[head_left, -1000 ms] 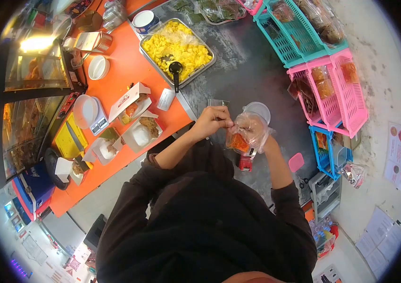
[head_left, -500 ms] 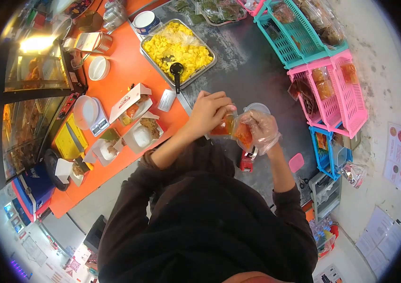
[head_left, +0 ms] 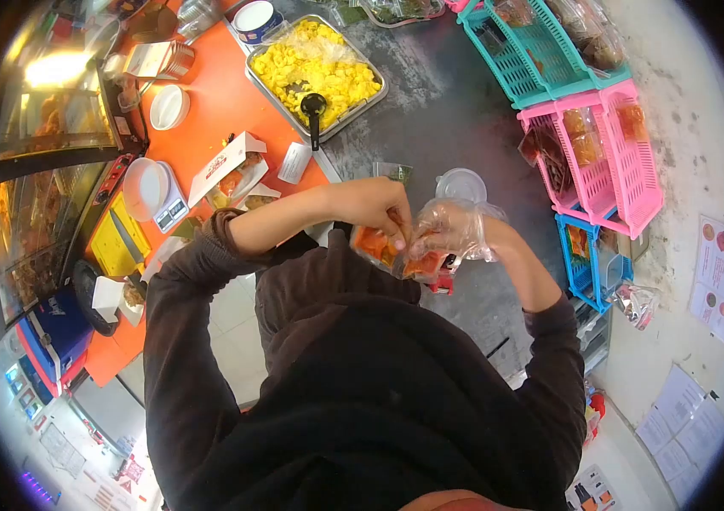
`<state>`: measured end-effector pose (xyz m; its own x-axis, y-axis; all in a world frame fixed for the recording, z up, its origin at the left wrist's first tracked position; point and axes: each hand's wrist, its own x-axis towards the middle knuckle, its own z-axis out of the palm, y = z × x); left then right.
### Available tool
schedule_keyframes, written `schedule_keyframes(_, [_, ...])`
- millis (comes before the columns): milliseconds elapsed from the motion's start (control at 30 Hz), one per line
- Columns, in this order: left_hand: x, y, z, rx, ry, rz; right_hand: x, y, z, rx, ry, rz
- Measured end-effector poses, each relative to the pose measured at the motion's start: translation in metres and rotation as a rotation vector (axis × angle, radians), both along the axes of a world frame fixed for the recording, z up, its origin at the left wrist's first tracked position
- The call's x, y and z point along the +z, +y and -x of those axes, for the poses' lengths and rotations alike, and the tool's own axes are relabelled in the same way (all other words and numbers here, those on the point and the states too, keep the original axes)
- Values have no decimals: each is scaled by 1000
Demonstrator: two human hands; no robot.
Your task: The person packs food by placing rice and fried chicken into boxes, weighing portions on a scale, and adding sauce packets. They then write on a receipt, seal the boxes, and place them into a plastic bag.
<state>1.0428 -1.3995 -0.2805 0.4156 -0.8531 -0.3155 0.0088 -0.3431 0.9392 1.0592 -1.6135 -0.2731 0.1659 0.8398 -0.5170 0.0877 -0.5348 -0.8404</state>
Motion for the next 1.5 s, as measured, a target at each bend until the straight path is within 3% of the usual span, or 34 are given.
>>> schedule_keyframes(167, [-3, 6, 19, 109, -157, -74, -6, -4, 8, -102, -72, -77])
schedule_keyframes(233, [1, 7, 26, 344, -207, -81, 2, -7, 10, -157, -123, -2])
schedule_keyframes(333, [9, 4, 31, 491, -238, -85, 24, -4, 14, -289, -178, -31])
schedule_keyframes(467, [17, 4, 32, 547, -254, -84, 24, -11, 18, -365, -212, -73])
schedule_keyframes(533, [26, 6, 32, 587, -270, -92, 24, -15, 21, -387, -350, -183])
schedule_keyframes(633, [42, 10, 33, 603, -225, -116, 34, -11, 27, -480, -305, -111])
schedule_keyframes(767, [45, 14, 37, 636, -240, -117, 43, -9, 25, -425, -356, -125])
schedule_keyframes(833, [47, 16, 34, 585, -192, -117, 42, -5, 18, -597, 244, 5])
schedule_keyframes(867, [48, 16, 33, 583, -193, -117, 38, -4, 13, -598, 244, 4])
schedule_keyframes(933, [48, 14, 36, 400, -63, -49, 28, -5, 1, -162, 226, -230])
schedule_keyframes(967, [47, 12, 38, 398, -54, -47, 26, -2, 0, -166, 233, -227])
schedule_keyframes(1033, [43, 7, 38, 221, 127, -43, 21, 8, 3, 111, 618, 119])
schedule_keyframes(1067, [43, 7, 38, 224, 137, -41, 20, 13, 9, 114, 627, 123])
schedule_keyframes(1133, [51, 7, 35, -79, 146, -89, 18, 23, 20, 0, 854, 8])
schedule_keyframes(1167, [58, 7, 36, -75, 151, -88, 20, 25, 25, 3, 858, 11])
schedule_keyframes(1267, [68, 12, 42, -37, -54, -265, 18, 24, 29, -87, 758, -147])
schedule_keyframes(1333, [53, 20, 51, 173, -487, -159, 1, 12, 28, 71, -111, -311])
schedule_keyframes(1367, [49, 21, 54, 172, -489, -163, 1, 12, 27, 71, -113, -315])
schedule_keyframes(1433, [50, 20, 61, 424, -530, -108, 21, 13, 27, -47, -449, -320])
schedule_keyframes(1500, [62, 19, 67, 425, -664, -149, 40, 14, 28, -94, -513, -352])
